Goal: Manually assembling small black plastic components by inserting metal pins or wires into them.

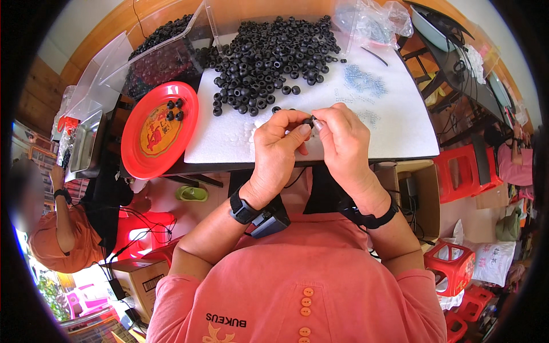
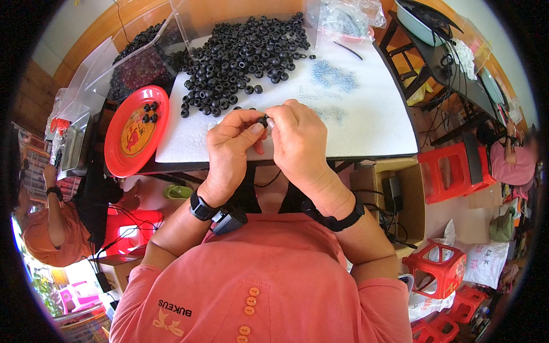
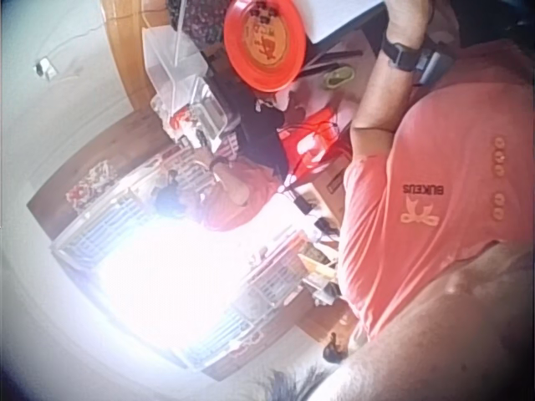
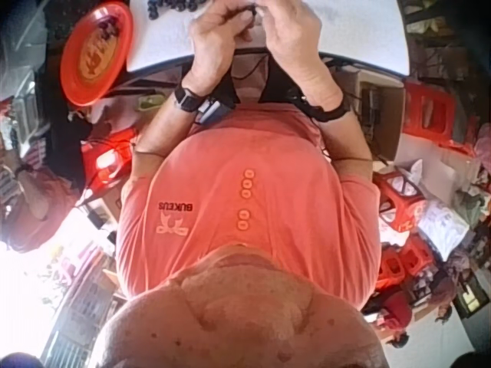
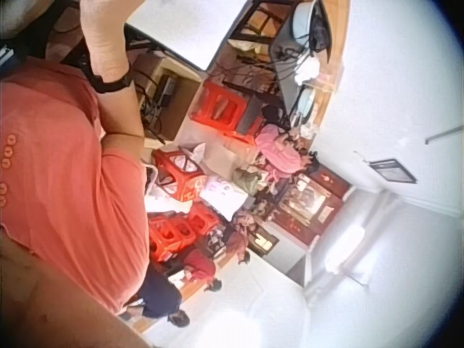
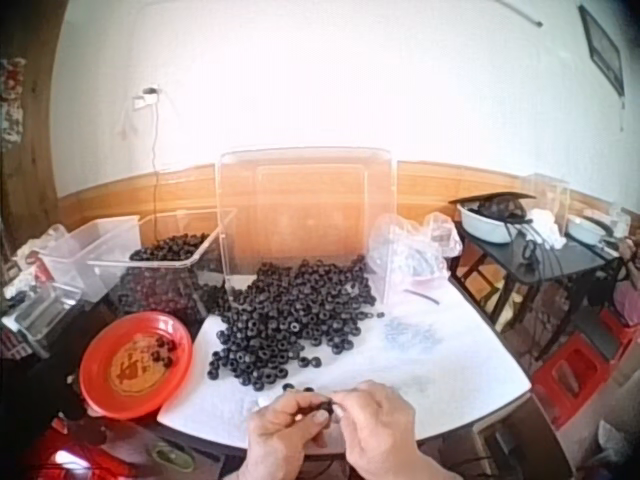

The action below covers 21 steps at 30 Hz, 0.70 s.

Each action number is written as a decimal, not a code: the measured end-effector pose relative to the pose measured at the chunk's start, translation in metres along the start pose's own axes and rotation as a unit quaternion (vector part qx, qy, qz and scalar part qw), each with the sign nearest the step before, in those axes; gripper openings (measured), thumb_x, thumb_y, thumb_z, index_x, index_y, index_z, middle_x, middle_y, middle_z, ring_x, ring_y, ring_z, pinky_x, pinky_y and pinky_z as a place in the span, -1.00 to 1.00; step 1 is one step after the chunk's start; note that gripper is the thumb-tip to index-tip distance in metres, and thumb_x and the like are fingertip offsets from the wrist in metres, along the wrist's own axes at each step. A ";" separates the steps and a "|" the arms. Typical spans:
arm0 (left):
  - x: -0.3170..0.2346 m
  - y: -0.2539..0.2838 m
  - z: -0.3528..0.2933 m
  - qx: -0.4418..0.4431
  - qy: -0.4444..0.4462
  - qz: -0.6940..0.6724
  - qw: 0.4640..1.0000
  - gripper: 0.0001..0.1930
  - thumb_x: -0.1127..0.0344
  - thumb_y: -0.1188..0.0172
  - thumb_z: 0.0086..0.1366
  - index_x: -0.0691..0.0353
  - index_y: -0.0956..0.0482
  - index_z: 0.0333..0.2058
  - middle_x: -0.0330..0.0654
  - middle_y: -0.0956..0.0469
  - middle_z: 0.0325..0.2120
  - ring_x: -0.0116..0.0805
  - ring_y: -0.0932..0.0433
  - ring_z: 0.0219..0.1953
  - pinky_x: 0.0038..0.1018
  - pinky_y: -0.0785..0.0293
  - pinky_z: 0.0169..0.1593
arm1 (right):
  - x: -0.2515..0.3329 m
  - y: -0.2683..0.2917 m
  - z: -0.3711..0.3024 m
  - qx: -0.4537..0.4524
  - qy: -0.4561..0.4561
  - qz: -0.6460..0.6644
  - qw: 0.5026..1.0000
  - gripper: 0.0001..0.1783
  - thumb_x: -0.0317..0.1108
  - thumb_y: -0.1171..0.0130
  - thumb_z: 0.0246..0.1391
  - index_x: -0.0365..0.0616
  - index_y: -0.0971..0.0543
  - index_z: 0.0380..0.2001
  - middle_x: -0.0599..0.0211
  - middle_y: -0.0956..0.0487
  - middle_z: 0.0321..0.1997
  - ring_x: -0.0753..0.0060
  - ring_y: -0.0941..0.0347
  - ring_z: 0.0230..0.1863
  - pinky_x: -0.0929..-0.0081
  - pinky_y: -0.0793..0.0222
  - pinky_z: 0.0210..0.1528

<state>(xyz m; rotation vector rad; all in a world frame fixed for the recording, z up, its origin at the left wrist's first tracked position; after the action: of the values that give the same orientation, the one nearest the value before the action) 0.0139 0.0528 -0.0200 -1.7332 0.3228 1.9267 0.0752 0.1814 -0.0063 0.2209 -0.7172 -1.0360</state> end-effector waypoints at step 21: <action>0.000 0.010 0.009 0.048 0.066 -0.108 0.991 -0.82 0.53 -0.10 0.33 0.46 -0.54 -0.13 -0.11 -0.58 -0.38 -0.41 -0.53 -0.38 -0.53 -0.45 -0.38 | 0.003 -0.002 -0.002 -0.006 -0.262 0.421 0.869 -0.95 -0.56 -0.17 0.17 -0.30 -0.56 -0.29 0.37 -0.60 -0.37 0.61 -0.51 -0.37 0.63 -0.43 -0.21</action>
<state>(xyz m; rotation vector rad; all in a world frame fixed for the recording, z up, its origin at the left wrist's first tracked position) 0.0011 0.0493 -0.0198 -1.7587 0.2589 1.6211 0.0762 0.1776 -0.0078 -0.3894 -1.1553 -0.2375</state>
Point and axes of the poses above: each hand's wrist, its own z-axis towards the middle knuckle, its own y-axis out of the back of the hand, x = y × z, the point moved 1 cm from there along z, towards the middle knuckle
